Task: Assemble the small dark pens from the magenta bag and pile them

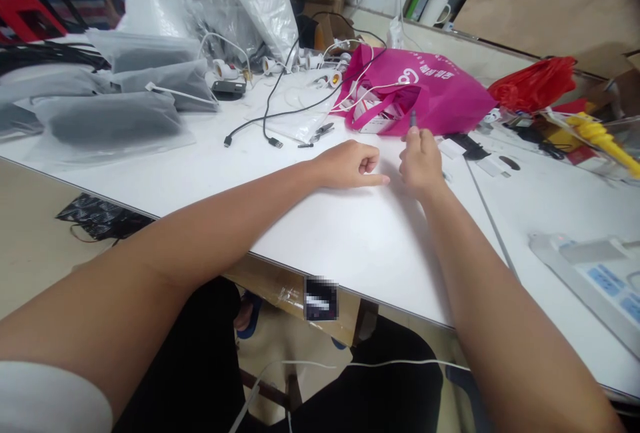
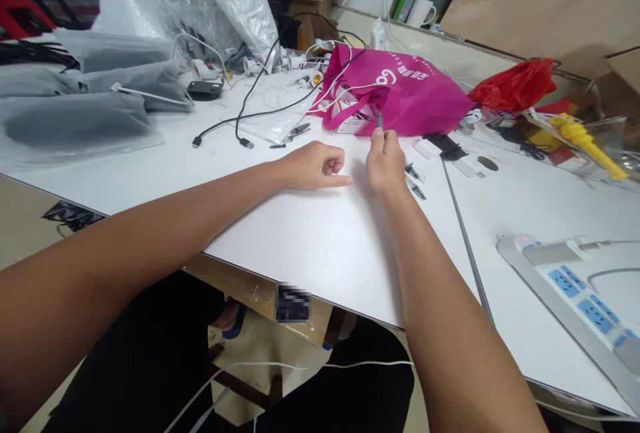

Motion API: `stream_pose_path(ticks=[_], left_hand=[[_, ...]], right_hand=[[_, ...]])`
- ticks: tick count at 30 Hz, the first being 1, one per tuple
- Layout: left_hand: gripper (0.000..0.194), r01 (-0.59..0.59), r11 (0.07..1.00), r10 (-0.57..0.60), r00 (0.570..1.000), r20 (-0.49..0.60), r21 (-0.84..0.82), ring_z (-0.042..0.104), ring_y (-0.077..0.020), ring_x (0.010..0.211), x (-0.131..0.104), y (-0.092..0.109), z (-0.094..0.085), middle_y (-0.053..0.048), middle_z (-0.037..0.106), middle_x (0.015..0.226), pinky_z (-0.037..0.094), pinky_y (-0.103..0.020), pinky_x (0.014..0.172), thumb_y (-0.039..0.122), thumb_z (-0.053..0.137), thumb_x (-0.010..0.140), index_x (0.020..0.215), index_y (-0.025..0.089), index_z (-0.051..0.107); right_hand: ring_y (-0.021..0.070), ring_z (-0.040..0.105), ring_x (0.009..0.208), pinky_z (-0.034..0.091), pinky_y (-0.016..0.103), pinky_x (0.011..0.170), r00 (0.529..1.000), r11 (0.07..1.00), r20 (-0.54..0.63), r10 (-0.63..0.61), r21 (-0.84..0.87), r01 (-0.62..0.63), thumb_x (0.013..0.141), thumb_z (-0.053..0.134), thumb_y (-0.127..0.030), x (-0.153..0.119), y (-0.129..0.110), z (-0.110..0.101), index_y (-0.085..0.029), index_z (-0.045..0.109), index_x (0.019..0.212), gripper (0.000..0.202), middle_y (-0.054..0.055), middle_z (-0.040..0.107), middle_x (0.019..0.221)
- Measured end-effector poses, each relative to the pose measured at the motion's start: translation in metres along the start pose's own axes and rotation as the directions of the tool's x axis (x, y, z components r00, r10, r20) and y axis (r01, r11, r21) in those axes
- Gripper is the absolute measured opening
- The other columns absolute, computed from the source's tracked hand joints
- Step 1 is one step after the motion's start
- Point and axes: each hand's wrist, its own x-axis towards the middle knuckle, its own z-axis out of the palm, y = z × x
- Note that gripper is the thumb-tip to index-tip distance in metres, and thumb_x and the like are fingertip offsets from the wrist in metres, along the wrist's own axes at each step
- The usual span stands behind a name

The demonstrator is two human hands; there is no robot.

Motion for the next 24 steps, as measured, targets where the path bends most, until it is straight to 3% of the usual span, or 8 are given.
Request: stream_pose_path(ticks=[3,7,10,15,18,21,24], left_hand=[[0.039,0.042,0.997,-0.042,0.999,-0.001,0.061,0.050,-0.0162,0.069,0.000,-0.003,0.000,0.003,0.059,0.072,0.036,-0.037,0.073,0.037,0.083,0.095,0.073,0.025,0.053],[0.044,0.071,0.990,-0.072,0.997,0.002,0.119,0.046,-0.0162,0.067,0.001,-0.005,0.000,0.004,0.055,0.067,0.033,-0.039,0.070,0.034,0.080,0.096,0.067,0.025,0.048],[0.045,0.087,0.986,-0.088,0.996,-0.005,0.141,0.046,-0.0165,0.066,0.001,-0.006,0.000,0.004,0.054,0.066,0.032,-0.039,0.071,0.034,0.080,0.097,0.067,0.025,0.047],[0.045,0.098,0.983,-0.098,0.995,-0.008,0.154,0.046,-0.0170,0.067,0.002,-0.007,0.001,0.003,0.056,0.067,0.032,-0.040,0.071,0.034,0.079,0.098,0.067,0.025,0.048],[0.045,0.113,0.982,-0.112,0.994,-0.011,0.152,0.046,-0.0173,0.067,0.001,-0.007,0.001,0.003,0.057,0.068,0.032,-0.040,0.071,0.035,0.080,0.098,0.067,0.025,0.049],[0.045,0.131,0.977,-0.130,0.991,-0.020,0.165,0.049,-0.0179,0.068,0.001,-0.007,0.001,0.002,0.059,0.069,0.032,-0.040,0.071,0.037,0.080,0.099,0.067,0.025,0.050],[0.045,0.137,0.973,-0.134,0.991,-0.028,0.188,0.051,-0.0185,0.070,0.001,-0.009,0.002,0.002,0.060,0.069,0.033,-0.040,0.071,0.039,0.079,0.100,0.067,0.025,0.051]], right_hand=[[0.0347,0.071,0.092,0.050,0.042,0.084,0.990,0.881,-0.045,-0.134,-0.462,0.098,0.121,0.054,-0.043,-0.006,0.001,-0.006,-0.025,0.073,0.121,0.026,0.012,0.074,0.095],[0.0414,0.077,0.108,0.054,0.046,0.093,0.991,0.676,0.071,-0.116,-0.726,0.131,0.117,0.055,-0.030,-0.019,-0.006,-0.002,-0.018,0.080,0.135,0.033,0.023,0.083,0.117],[0.0445,0.077,0.116,0.056,0.050,0.097,0.989,0.597,0.092,-0.112,-0.790,0.141,0.115,0.050,-0.024,-0.021,-0.005,0.004,-0.010,0.082,0.136,0.041,0.030,0.082,0.130],[0.0517,0.069,0.137,0.054,0.063,0.111,0.993,0.604,0.041,-0.114,-0.790,0.102,0.112,0.047,-0.021,-0.019,0.005,0.009,-0.002,0.085,0.136,0.048,0.037,0.077,0.141],[0.0541,0.064,0.143,0.049,0.070,0.116,0.997,0.605,-0.072,-0.024,-0.795,-0.043,0.110,0.051,-0.019,-0.022,0.006,0.011,-0.002,0.084,0.138,0.047,0.037,0.074,0.147],[0.0522,0.061,0.147,0.045,0.069,0.122,0.979,0.578,-0.195,0.064,-0.792,-0.196,0.108,0.050,-0.012,-0.026,0.006,0.017,-0.001,0.078,0.150,0.052,0.037,0.069,0.157],[0.0511,0.057,0.154,0.037,0.073,0.130,0.974,0.579,-0.227,0.020,-0.792,-0.196,0.109,0.041,-0.009,-0.029,0.011,0.018,-0.002,0.069,0.163,0.061,0.036,0.065,0.164]])
